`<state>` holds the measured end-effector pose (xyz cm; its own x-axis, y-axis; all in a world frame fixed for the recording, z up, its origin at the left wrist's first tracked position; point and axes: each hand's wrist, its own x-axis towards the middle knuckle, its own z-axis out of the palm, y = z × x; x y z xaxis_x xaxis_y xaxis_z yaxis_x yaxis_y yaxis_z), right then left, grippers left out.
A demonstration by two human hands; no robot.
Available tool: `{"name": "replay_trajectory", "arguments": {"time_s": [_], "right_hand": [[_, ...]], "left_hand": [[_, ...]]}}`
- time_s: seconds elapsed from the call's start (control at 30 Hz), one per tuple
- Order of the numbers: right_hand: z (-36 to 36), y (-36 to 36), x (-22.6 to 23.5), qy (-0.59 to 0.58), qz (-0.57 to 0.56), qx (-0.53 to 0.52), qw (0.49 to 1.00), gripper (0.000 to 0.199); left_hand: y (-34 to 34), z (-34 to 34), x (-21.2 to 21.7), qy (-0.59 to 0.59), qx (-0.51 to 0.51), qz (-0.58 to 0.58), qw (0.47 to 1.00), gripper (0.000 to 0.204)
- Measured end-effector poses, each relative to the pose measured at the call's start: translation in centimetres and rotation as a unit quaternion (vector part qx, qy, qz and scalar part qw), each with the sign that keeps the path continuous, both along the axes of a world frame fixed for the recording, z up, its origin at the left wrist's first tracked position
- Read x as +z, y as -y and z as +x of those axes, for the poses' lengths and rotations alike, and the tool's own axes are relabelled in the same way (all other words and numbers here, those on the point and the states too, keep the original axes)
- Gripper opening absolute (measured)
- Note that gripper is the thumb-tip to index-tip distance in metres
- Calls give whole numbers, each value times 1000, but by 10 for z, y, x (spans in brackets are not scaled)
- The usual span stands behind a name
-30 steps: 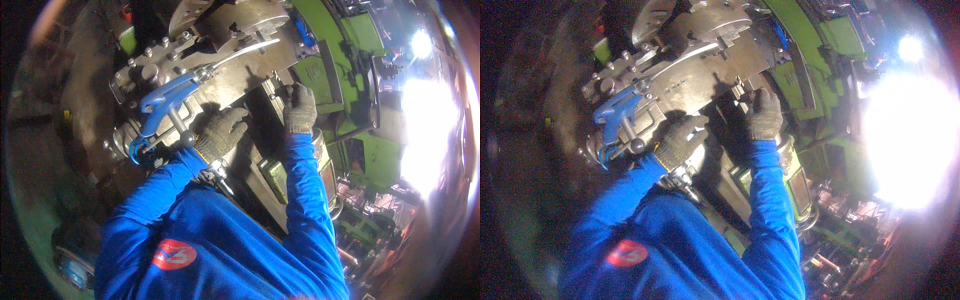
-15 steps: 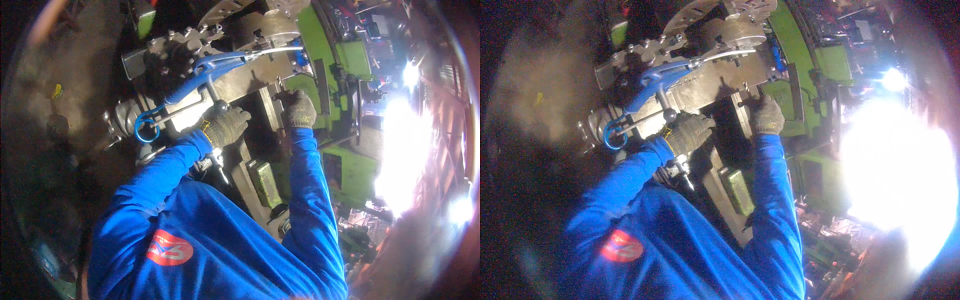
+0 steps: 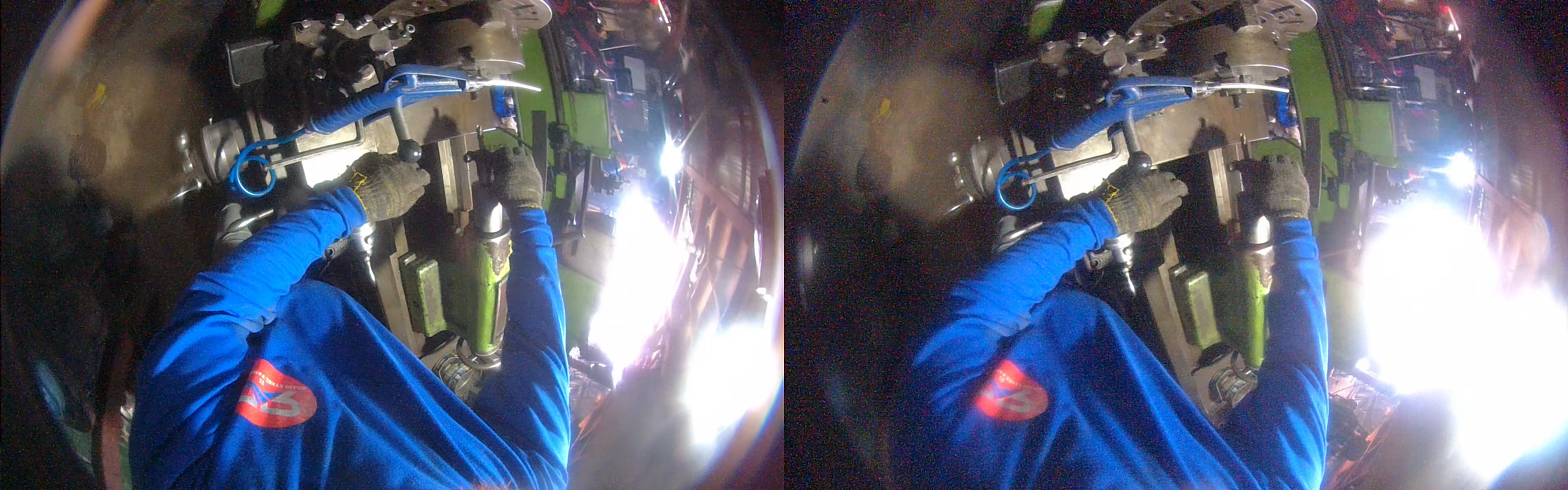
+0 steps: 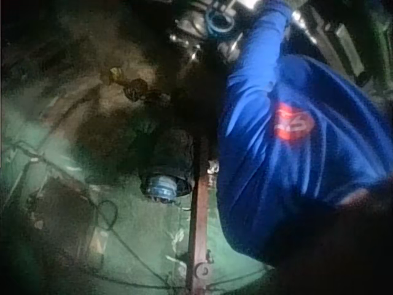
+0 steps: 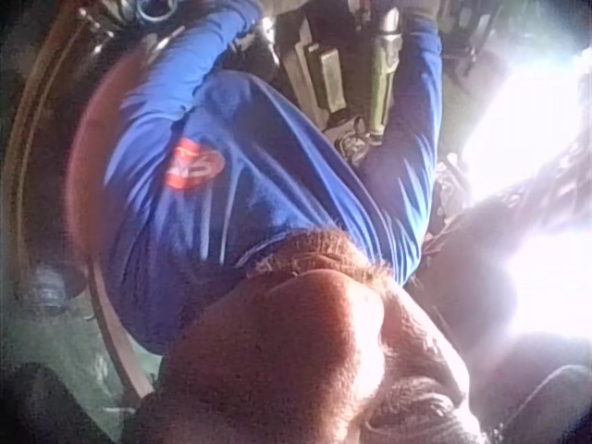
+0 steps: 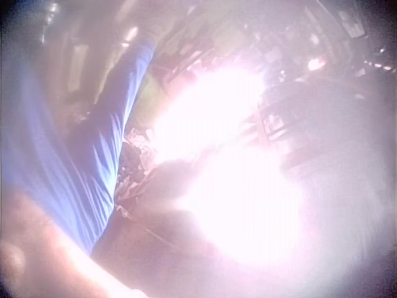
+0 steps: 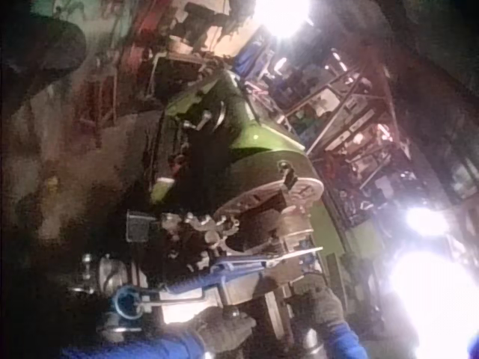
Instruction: The person operates a green industrial lathe in a workshop, using a wrench to tighten the chuck and adjusting the tool post. They then use a caliper to measure the rotating metal workpiece and make fine adjustments to the cutting tool position.
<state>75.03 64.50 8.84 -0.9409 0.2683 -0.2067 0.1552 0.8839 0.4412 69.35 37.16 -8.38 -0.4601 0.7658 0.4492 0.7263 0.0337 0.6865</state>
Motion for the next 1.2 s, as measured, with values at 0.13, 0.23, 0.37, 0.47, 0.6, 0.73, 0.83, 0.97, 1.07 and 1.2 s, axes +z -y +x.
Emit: {"name": "replay_trajectory", "arguments": {"time_s": [0.13,0.23,0.37,0.47,0.6,0.73,0.83,0.97,1.07,1.2], "right_hand": [[-10,8,7,42,49,34,997,29],[-21,20,12,67,45,-25,996,26],[-15,11,4,38,40,-53,997,22],[-11,12,-9,37,32,-90,995,27],[-19,17,-14,123,-9,-78,989,36],[-19,34,6,105,-60,-128,984,45],[-32,38,9,114,-47,-119,985,41],[-39,43,17,113,-29,-150,982,35],[-33,38,12,85,-56,-202,974,26],[-30,41,12,89,-31,-100,991,27]], "left_hand": [[4,-4,1,-56,-55,-60,995,24],[-6,1,-13,-73,-55,-68,994,24],[10,-9,11,-123,-79,-83,986,24],[7,-9,18,-104,-87,-121,983,25],[-14,10,-34,-157,-21,-10,987,24],[-11,8,-27,-75,-57,-26,995,21],[7,-3,13,-90,-81,-93,988,19],[-21,8,-34,-200,22,-46,978,15],[-3,-2,-9,-189,-47,-26,981,14],[-3,1,-5,-54,-46,-54,996,14]]}}
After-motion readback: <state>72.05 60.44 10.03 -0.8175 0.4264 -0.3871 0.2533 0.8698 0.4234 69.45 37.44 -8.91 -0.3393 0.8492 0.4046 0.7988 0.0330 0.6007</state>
